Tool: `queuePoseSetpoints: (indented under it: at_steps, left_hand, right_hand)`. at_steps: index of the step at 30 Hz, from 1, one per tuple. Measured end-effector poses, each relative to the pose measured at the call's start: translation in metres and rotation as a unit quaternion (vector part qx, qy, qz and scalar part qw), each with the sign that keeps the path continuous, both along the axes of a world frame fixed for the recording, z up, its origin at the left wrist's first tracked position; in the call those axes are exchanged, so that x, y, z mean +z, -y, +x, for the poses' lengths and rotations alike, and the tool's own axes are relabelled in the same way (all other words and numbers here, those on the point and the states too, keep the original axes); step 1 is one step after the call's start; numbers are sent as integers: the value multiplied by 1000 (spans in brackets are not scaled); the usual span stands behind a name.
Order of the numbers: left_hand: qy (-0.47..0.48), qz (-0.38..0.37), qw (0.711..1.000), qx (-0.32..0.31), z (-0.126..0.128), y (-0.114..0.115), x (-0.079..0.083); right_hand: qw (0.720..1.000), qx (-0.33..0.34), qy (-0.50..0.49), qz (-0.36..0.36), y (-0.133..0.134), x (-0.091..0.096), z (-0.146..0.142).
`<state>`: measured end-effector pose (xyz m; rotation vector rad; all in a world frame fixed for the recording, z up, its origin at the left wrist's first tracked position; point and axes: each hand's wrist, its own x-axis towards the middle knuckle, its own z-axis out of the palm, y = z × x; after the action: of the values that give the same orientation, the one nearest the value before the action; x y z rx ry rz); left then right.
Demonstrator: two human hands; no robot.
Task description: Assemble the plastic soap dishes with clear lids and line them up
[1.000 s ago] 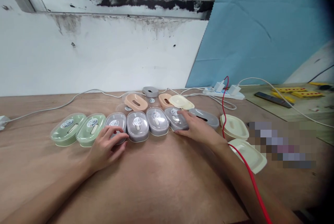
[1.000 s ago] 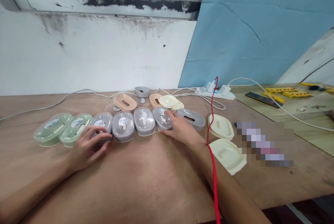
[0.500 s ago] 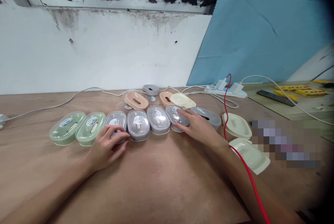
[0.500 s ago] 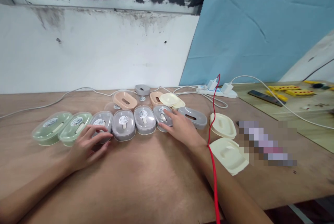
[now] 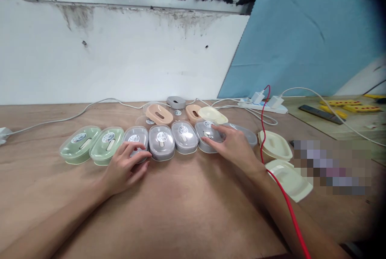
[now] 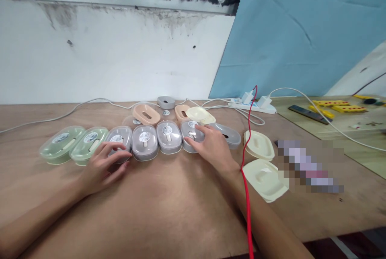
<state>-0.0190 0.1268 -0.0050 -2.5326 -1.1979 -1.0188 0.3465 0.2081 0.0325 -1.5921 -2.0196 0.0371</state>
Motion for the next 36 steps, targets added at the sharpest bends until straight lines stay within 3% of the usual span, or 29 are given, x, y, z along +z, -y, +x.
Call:
queuePoseSetpoints:
  at_steps: [12,23,28,31,33,35,36]
  left_hand:
    - [-9,0,1000,5,0,0,1]
    - [3,-1,1000,-3,1,-2,-1]
    - [44,17,998,39,6,-1,14]
    - [82,-23,991,100,8,-21,32]
    - [93,-105,979,146,8,-47,46]
    - [61,-232,953,187,7,-81,60]
    - [38,-265,947,180,6,-99,67]
  right_hand:
    - [994,-41,86,-49,7,1,-6]
    - [996,42,48,-65,-4,-8,3]
    - [995,35,54,-72,-3,-7,3]
    - [999,17,46,-18,-1,-4,0]
    - [998,35,19,47,0,-4,-4]
    - [992,79,2,97,2,-7,-9]
    - [988,105,1,109,4,-9,-12]
